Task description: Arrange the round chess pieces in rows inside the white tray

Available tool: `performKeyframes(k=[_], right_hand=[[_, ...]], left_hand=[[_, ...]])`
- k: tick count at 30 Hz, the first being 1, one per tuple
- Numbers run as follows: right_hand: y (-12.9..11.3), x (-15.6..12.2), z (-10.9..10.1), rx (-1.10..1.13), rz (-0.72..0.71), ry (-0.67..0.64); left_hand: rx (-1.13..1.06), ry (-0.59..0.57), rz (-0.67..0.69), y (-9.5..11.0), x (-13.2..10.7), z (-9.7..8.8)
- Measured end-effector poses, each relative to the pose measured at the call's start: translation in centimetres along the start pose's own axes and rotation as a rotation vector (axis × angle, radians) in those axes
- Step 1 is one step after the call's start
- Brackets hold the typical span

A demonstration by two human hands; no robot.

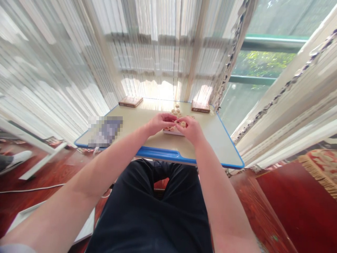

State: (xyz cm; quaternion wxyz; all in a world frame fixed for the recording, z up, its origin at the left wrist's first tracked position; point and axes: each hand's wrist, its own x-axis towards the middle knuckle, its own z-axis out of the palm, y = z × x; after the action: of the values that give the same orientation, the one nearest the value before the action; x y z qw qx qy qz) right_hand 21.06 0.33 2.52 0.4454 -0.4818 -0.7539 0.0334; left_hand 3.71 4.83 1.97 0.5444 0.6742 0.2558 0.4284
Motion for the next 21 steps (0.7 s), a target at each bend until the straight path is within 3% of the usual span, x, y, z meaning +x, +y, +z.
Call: performKeyframes(k=[3,7,9,13,15,21], right_hand=[[0.2,0.1,-0.6,0.002,0.017,0.054],[1.6,0.0,-2.2,0.013,0.136,0.180],[2.3,-0.1,-2.8,-0.013,0.192,0.131],[2.7,-0.4,-2.9,-0.109,0.215,-0.120],[2.4,-0.5,-2.6,-0.118,0.211,-0.185],[1.9,-0.5,-1.9,-0.099,0.253,-0.245]], left_hand=[[0.056,0.058,0.039,-0.3,0.1,0.1],[0.523,0.371,0.174,-0.5,0.0,-0.9],[0.688,0.425,0.217,-0.7,-0.1,-1.6],[0.823,0.219,0.183,-1.0,-0.3,-2.2],[0.871,0.111,0.151,-1.1,-0.4,-2.1],[1.046,0.118,0.011,-0.6,-0.8,-1.6]])
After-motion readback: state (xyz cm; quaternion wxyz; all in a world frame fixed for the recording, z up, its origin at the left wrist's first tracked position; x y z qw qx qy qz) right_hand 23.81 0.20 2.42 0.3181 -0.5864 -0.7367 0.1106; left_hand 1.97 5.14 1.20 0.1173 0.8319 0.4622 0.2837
